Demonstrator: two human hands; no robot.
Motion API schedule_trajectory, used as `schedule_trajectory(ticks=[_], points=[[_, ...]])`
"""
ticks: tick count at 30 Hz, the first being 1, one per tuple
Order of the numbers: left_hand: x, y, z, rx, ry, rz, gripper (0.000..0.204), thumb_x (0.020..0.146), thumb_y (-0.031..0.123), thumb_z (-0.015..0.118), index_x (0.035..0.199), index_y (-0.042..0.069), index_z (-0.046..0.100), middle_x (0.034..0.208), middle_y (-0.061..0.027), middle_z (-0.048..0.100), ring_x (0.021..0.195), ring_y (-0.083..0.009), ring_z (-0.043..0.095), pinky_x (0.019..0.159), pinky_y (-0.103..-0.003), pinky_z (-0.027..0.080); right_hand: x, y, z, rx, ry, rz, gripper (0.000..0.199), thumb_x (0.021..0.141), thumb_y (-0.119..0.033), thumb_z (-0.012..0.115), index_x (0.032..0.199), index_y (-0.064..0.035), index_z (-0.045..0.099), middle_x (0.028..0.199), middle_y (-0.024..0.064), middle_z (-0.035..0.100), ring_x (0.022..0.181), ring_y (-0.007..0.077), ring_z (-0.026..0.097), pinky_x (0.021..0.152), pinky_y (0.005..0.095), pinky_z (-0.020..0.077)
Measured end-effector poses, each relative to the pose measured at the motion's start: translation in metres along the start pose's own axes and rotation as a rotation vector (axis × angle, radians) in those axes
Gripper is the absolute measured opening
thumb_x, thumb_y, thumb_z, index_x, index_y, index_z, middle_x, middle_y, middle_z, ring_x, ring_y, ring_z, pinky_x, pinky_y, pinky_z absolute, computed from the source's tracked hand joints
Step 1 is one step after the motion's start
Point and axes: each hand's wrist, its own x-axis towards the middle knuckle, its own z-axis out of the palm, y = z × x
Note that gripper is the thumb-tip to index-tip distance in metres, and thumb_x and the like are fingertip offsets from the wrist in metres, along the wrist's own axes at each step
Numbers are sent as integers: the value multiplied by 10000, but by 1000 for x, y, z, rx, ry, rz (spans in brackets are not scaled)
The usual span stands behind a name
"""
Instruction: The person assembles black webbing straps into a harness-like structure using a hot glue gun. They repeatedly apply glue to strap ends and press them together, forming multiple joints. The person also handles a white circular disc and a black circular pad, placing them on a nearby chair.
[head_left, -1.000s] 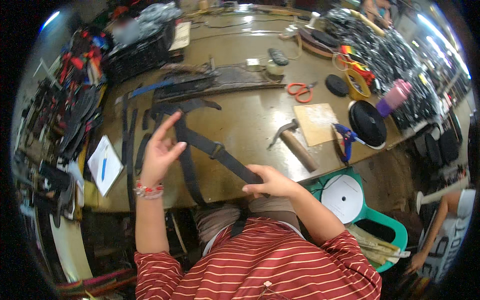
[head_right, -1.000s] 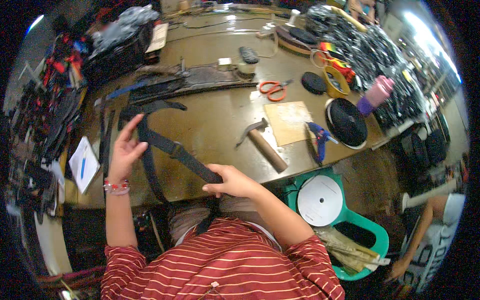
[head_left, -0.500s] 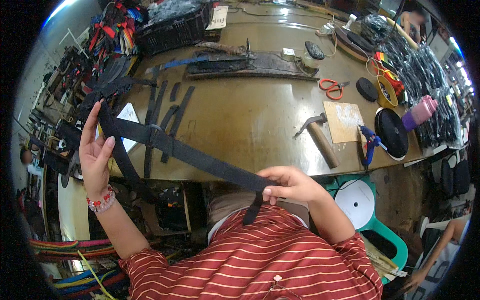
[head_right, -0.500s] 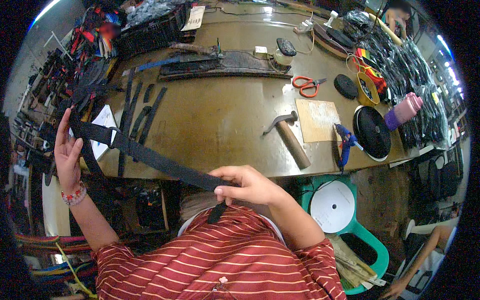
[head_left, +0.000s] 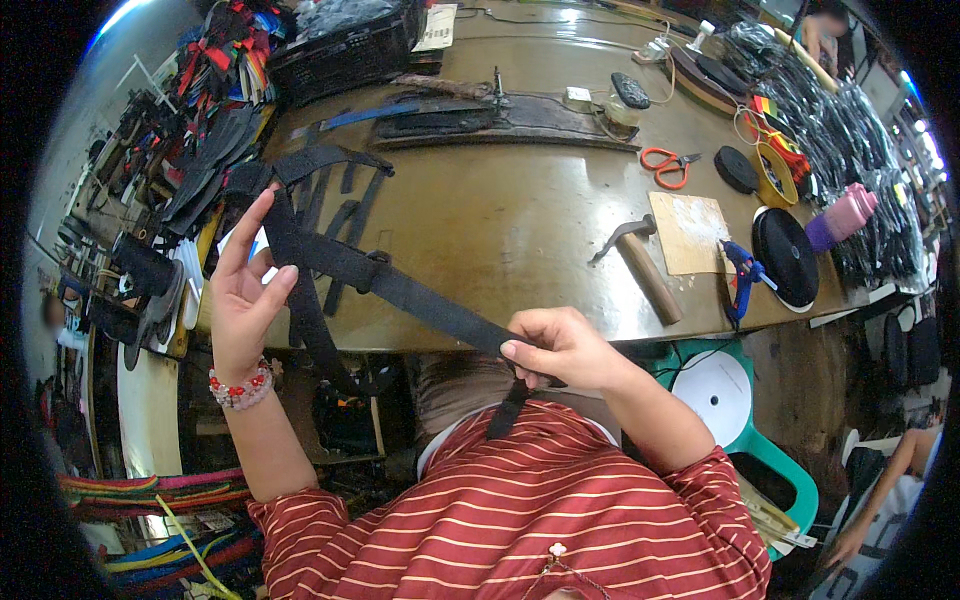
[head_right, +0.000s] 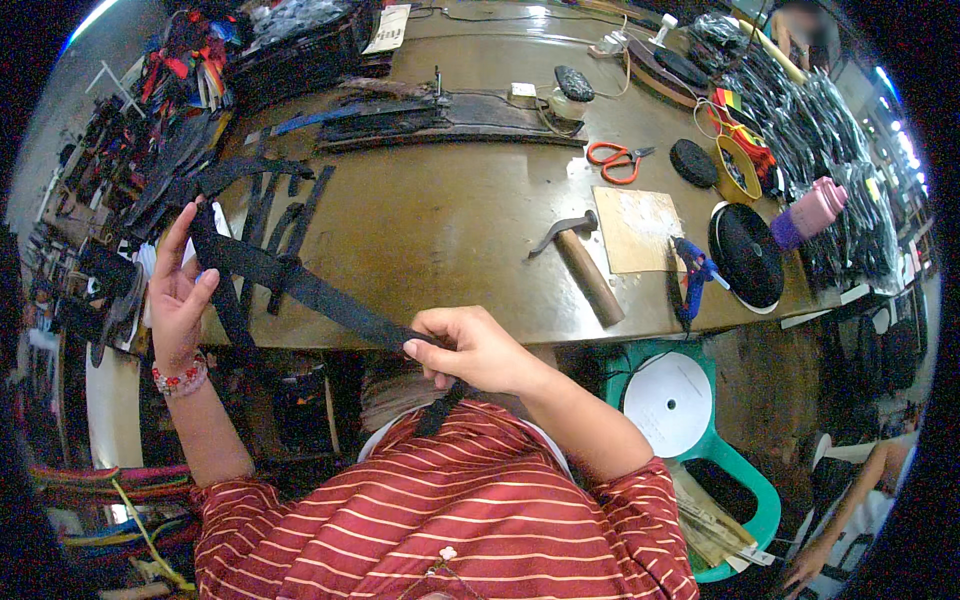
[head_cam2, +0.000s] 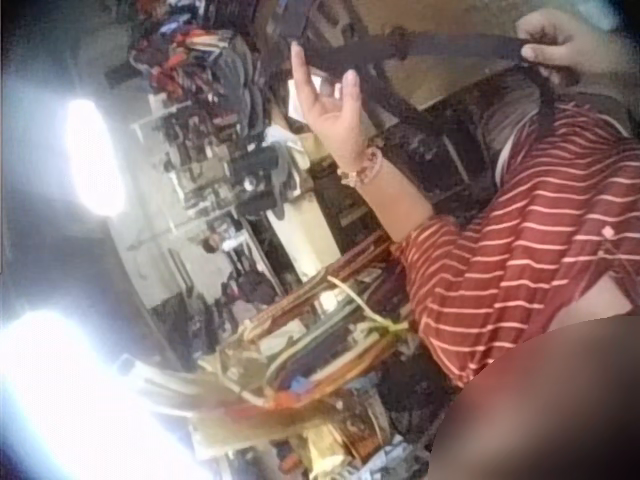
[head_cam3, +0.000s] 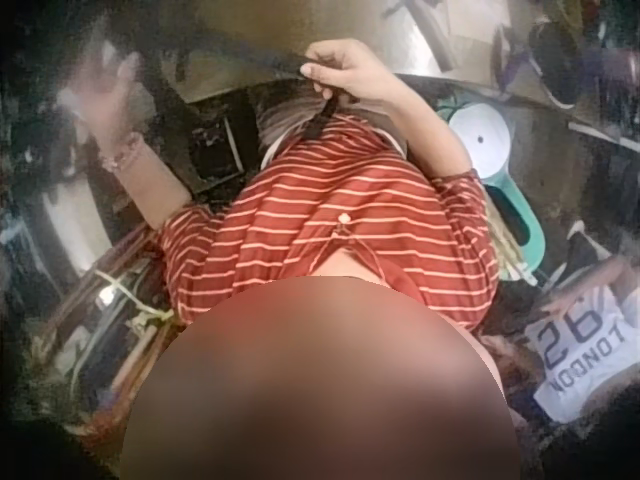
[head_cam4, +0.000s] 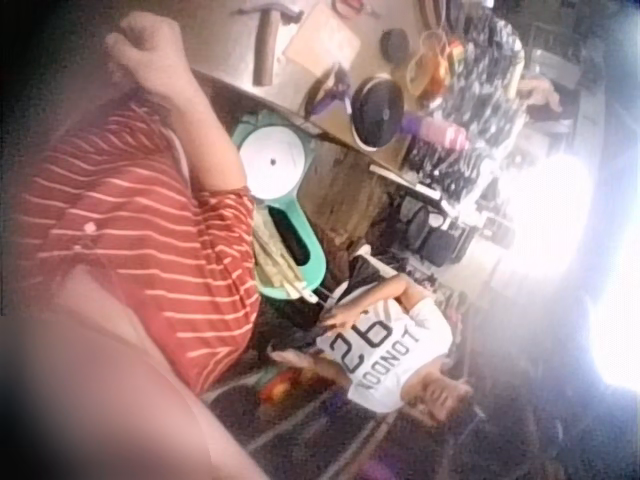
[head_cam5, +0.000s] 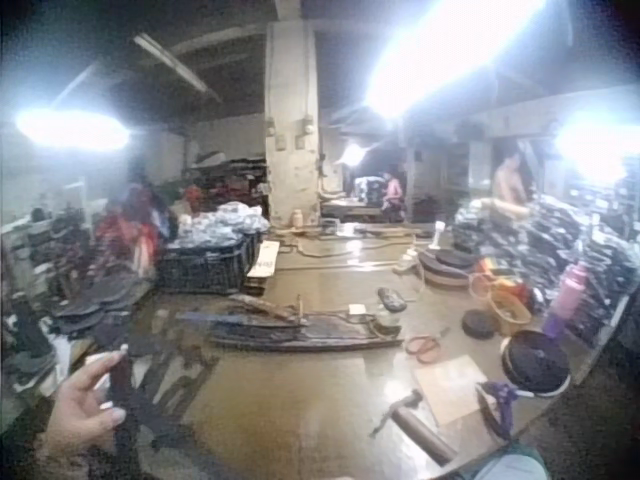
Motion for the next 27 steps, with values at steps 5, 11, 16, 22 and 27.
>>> schedule_trajectory(ticks=[5,11,16,22,27], points=[[-4,4,-10,53,108,37,648,813,-44,596,1411,-40,345,1478,-151,337,1271,-218,441,1036,-337,373,-2,5,-8,-18,-125,-13,149,930,-135,589,992,1,592,780,32,623,662,89,603,585,227,505],[23,0,-16,60,137,70,640,825,-23,597,1416,-17,352,1473,-145,349,1305,-214,405,1054,-346,353,-24,1,-50,25,-86,-123,387,900,-81,617,1269,-10,522,957,54,638,721,92,607,612,237,520],[107,-51,4,95,-9,21,635,846,16,614,1430,48,367,1431,-94,411,1145,-114,480,932,-252,403,-12,-16,-111,-395,322,-163,415,850,-51,651,1258,-62,573,934,19,652,700,63,579,625,231,494],[235,-175,28,47,-90,232,642,856,3,599,1443,137,374,1088,41,587,645,-30,428,588,-199,385,61,-20,-184,-610,564,-223,410,849,-84,652,1254,-102,586,742,13,620,609,67,513,596,263,463],[258,-282,65,360,130,-307,702,778,-14,669,1411,149,415,1029,-103,650,762,-143,653,681,-298,535,117,16,-203,-890,609,-125,421,829,-41,627,1241,-118,586,1166,184,614,1094,340,577,939,374,455]])
